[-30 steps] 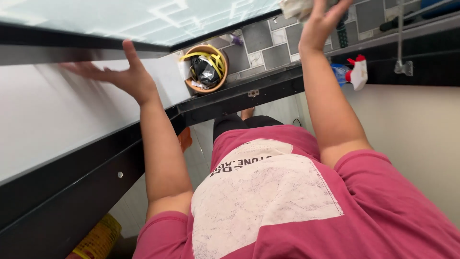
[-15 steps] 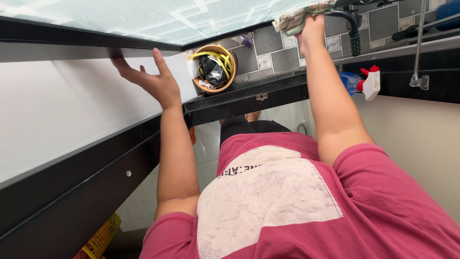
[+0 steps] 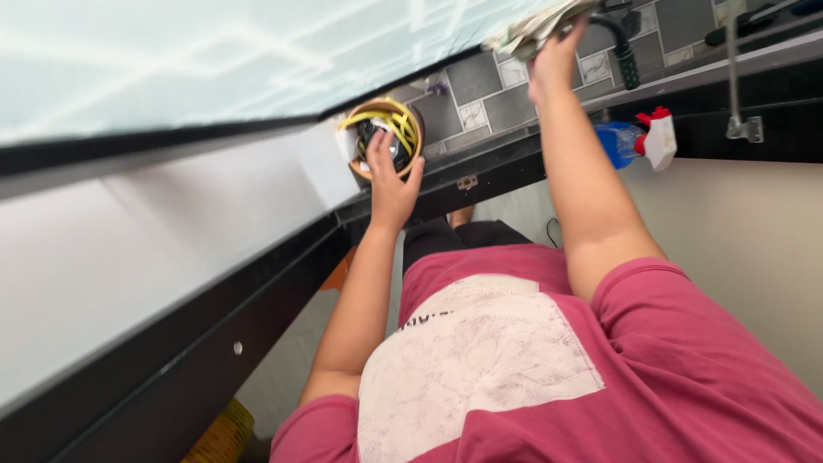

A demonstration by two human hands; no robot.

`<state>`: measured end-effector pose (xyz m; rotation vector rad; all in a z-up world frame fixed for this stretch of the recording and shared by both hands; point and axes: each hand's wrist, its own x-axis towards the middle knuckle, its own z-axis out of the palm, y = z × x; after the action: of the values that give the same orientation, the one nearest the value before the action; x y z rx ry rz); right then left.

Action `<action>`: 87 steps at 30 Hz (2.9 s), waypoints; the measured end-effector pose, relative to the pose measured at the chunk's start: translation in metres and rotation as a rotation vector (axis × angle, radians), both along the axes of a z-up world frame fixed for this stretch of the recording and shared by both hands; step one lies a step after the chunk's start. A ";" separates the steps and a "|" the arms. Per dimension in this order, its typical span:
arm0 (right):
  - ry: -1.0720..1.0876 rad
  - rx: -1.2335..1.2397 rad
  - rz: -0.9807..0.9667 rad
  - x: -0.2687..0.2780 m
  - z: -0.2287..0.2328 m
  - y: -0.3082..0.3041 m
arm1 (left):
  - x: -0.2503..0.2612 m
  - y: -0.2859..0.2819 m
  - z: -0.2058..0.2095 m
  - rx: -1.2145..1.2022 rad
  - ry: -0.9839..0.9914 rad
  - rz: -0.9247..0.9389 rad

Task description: The person wipes a large frosted glass window with a patterned cloth, moving the cloth across the surface in broad strokes. The person uses both hands to reach different areas of the window and continues wiping throughout the clip.

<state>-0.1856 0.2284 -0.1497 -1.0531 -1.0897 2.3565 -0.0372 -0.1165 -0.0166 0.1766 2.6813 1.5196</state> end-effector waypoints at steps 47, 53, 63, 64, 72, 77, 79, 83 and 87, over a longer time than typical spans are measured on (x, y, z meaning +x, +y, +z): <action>0.095 0.916 -0.433 -0.005 0.120 -0.042 | -0.076 0.058 -0.014 -0.293 -0.665 -0.255; -0.072 0.185 -0.390 -0.039 -0.040 -0.017 | -0.100 0.078 -0.016 -0.361 -0.634 -0.345; 0.106 0.879 -0.380 0.001 0.107 -0.108 | -0.104 0.049 -0.087 -0.445 -0.421 -0.439; 0.112 0.885 -0.387 -0.006 0.084 -0.109 | -0.102 0.054 -0.081 -0.440 -0.412 -0.443; -0.166 0.669 -0.207 -0.033 -0.094 -0.099 | -0.093 0.068 -0.059 -0.384 -0.418 -0.492; 0.050 0.839 -0.177 0.022 0.077 -0.170 | -0.081 0.039 -0.073 -0.409 -0.453 -0.478; 0.149 0.884 -0.225 0.022 0.089 -0.183 | -0.094 0.057 -0.078 -0.365 -0.449 -0.496; -0.010 0.860 -0.059 0.021 0.045 -0.192 | -0.097 0.071 -0.076 -0.303 -0.470 -0.506; -0.317 0.806 0.228 0.006 -0.018 -0.172 | -0.097 0.066 -0.063 -0.262 -0.505 -0.471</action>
<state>-0.1796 0.0564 -0.1679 -1.0159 -2.1163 1.6115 -0.1343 -0.0505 -0.0795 0.3305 2.1982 0.9169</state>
